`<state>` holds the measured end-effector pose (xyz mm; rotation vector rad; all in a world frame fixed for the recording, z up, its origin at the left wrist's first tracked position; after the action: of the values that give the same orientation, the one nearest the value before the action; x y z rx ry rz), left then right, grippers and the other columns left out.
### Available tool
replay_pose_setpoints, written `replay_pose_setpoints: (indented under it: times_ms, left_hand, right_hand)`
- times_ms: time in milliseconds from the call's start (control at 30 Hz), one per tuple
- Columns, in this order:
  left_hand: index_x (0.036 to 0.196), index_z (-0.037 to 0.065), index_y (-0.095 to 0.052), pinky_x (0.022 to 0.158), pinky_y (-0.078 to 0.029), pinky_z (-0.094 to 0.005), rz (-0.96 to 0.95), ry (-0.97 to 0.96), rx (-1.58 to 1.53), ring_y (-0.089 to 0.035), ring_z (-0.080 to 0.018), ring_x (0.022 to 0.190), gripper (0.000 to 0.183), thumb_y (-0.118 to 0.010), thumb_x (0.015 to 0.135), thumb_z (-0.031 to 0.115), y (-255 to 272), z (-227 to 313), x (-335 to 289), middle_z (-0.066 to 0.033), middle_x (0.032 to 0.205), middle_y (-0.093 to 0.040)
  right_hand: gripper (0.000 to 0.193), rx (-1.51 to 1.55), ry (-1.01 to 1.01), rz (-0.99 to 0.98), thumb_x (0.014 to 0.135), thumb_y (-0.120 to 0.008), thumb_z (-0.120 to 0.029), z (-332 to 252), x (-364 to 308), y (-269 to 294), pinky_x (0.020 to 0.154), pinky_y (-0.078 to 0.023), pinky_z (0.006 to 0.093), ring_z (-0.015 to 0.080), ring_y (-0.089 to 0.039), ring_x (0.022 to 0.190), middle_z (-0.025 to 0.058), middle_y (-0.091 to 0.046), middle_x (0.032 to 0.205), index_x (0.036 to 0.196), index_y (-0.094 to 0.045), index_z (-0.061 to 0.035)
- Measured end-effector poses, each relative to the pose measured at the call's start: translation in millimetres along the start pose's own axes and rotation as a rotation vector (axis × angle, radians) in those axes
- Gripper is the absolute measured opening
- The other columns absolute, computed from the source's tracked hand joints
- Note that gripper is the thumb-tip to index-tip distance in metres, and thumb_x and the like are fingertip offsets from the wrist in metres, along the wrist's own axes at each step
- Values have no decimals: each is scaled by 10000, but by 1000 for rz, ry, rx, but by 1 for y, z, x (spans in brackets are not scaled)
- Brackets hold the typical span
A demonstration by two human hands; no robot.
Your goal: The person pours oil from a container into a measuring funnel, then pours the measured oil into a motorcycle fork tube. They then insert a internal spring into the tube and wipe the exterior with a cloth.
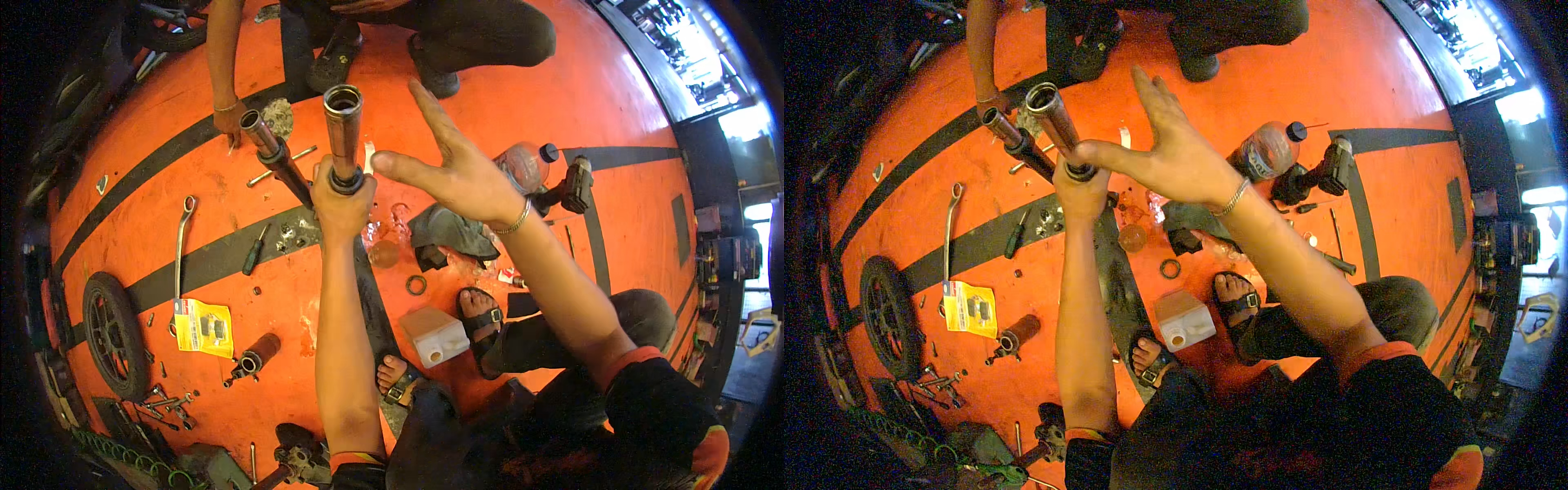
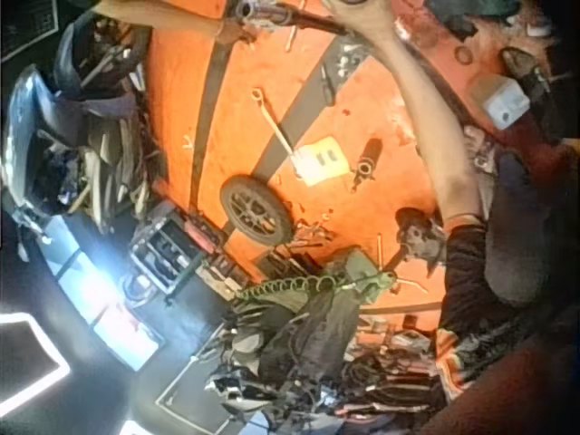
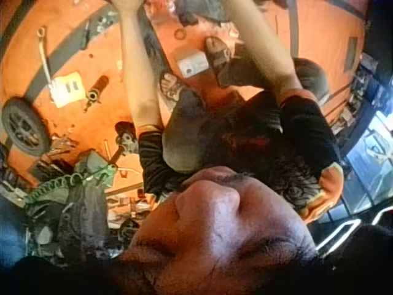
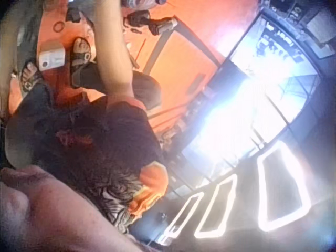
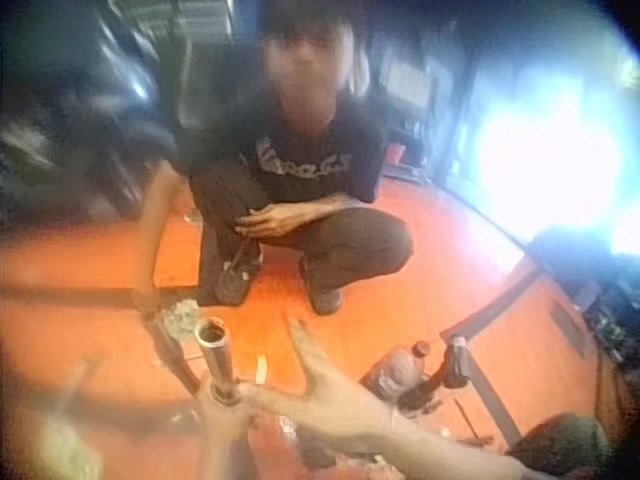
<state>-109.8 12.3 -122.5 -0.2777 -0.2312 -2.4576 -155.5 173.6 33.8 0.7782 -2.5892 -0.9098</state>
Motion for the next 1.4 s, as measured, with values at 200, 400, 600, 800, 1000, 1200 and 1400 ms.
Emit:
replay_pose_setpoints:
  times_ms: [200,400,600,800,1000,1200,1400]
  left_hand:
    - [930,25,-569,652,-488,-298,115,-10,-90,-577,-117,671,259,-781,787,68,10,13,18,-17,739,-594]
    - [914,36,-572,727,-498,-362,120,-33,1,-593,-199,753,312,-828,784,157,-4,13,30,-83,821,-582]
    - [908,44,-561,768,-501,-430,-14,13,-59,-622,-300,820,320,-821,792,190,-47,9,43,-142,866,-590]
    - [945,44,-584,779,-510,-429,-54,47,-76,-623,-302,823,313,-814,776,174,-74,5,50,-151,888,-616]
    - [987,44,-608,783,-517,-400,-100,82,-49,-644,-269,832,322,-812,764,155,-71,-3,53,-131,894,-627]
    - [1092,44,-644,864,-501,-429,-150,-150,-294,-635,-282,999,305,-770,850,180,-87,-4,57,-168,1053,-668]
    - [1195,-5,-604,958,-492,-408,-151,-124,-324,-629,-237,1112,386,-722,882,188,-88,20,52,-160,1172,-677]
  right_hand:
    - [626,133,-338,207,900,-744,-406,148,-87,-60,1014,-481,471,412,-601,1197,284,-633,1239,1299,-594,53]
    - [748,-309,-336,7,834,-812,-341,216,-143,-99,979,-485,515,472,-547,1132,268,-548,1195,1492,-493,-181]
    - [837,-598,-276,-126,791,-840,-344,229,-140,-113,970,-471,529,430,-536,1140,229,-537,1186,1534,-460,-281]
    - [269,-470,-172,113,879,-687,-157,229,-123,-75,885,-476,520,412,-560,1052,189,-597,1090,1137,-696,-81]
    - [257,55,-9,698,948,-611,-78,136,-104,-26,902,-468,436,350,-568,995,187,-558,1045,1188,-580,10]
    - [574,244,258,663,867,-608,68,25,1,1,1059,-434,340,210,-519,1238,103,-490,1368,1416,-535,-83]
    - [354,475,227,608,853,-797,-138,17,55,-8,871,-522,310,161,-639,1000,26,-653,1091,1172,-672,-49]
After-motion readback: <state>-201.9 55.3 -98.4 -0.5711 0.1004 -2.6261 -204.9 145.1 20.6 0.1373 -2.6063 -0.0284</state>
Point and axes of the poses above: each hand's wrist, its own x-axis towards the middle knuckle, its own y-axis out of the back of the hand, z = x × y, the point moved 8 cm from there along x, towards the middle knuckle
